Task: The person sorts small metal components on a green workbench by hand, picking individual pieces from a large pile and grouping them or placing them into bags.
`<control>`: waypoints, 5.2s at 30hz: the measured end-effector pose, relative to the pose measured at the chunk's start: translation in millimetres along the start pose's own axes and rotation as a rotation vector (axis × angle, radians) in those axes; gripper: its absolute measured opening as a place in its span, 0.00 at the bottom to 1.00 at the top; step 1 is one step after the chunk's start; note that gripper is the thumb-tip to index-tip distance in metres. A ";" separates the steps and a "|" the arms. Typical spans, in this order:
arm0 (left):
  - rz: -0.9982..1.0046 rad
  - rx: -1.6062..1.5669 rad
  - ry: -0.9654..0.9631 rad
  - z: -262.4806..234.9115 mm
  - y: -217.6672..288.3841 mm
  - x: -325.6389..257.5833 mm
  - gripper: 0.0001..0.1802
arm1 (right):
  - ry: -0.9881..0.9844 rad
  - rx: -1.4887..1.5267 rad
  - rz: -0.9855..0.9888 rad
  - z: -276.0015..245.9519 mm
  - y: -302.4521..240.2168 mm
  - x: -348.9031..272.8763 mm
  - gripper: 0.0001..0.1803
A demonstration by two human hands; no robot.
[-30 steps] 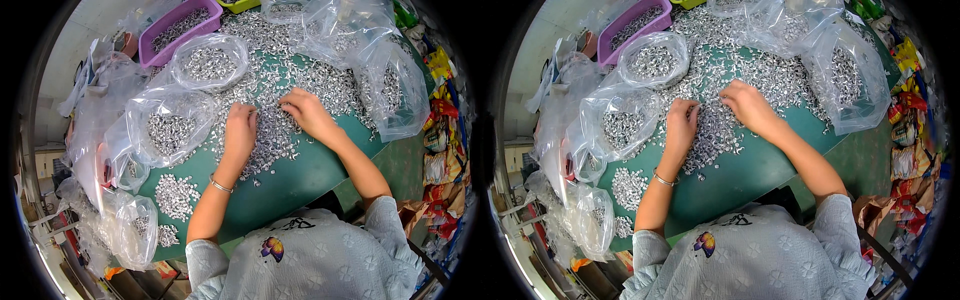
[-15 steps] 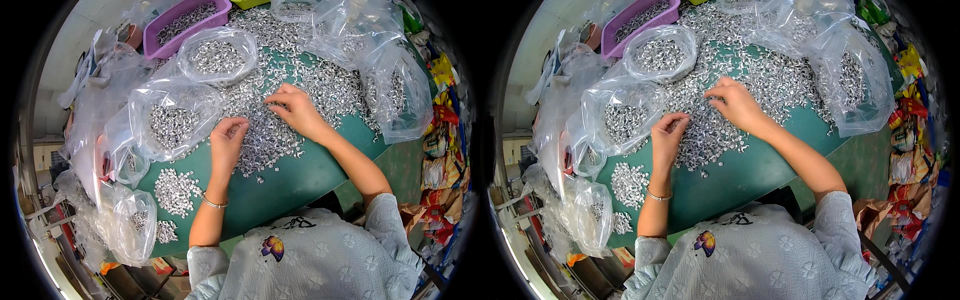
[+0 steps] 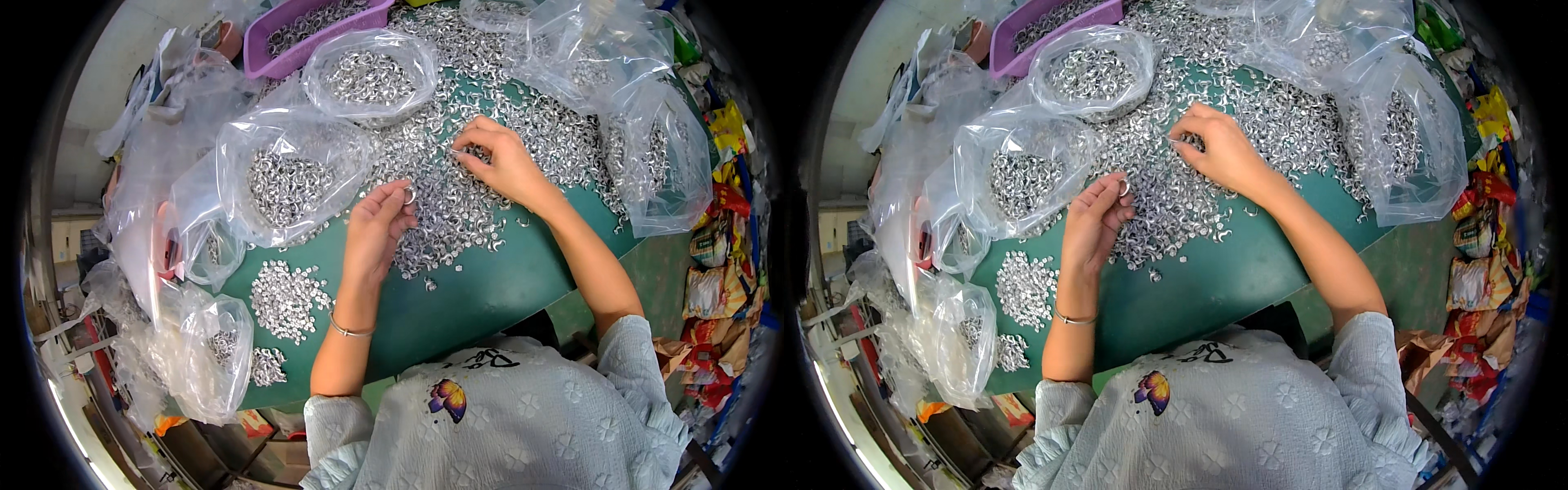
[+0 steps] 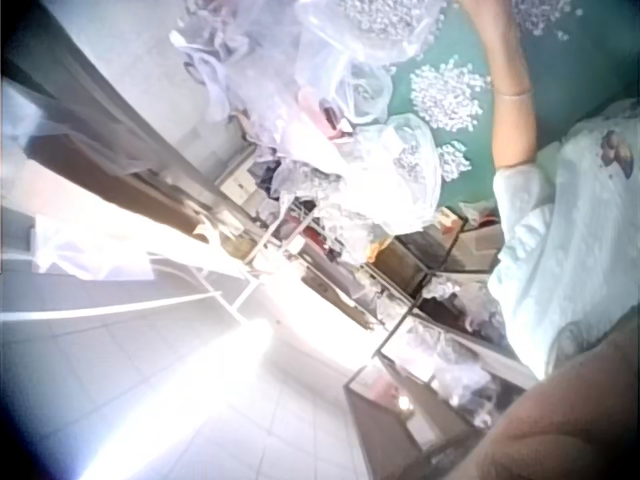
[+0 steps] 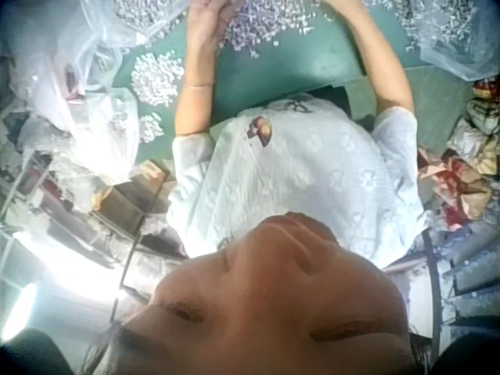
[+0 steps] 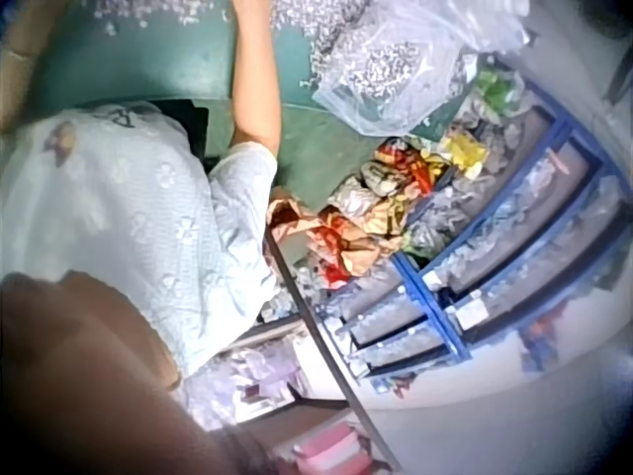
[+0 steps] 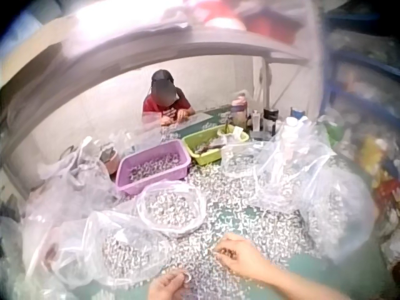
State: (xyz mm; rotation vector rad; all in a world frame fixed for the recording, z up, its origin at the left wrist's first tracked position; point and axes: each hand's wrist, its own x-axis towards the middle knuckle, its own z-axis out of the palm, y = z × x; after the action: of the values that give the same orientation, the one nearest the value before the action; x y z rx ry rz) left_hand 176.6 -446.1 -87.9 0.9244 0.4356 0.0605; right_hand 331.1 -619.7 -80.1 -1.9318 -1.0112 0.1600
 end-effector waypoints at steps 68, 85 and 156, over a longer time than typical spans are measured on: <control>0.054 0.331 -0.064 60.4 -44.9 -42.8 0.15 | 0.238 -0.583 0.540 -53.3 33.8 -68.6 0.14; -0.099 -0.261 -0.148 36.8 -52.2 -46.2 0.17 | 0.332 0.245 0.370 -59.8 24.6 -67.2 0.12; 0.109 -0.077 0.135 20.7 -37.9 -80.4 0.17 | 0.474 -0.860 -0.001 -121.0 26.7 120.3 0.08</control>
State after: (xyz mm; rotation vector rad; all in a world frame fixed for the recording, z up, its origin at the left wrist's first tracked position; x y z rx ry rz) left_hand 106.4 -503.7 -79.6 0.8710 0.5044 0.2385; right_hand 483.5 -622.2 1.2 -2.5403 -0.8071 -0.8240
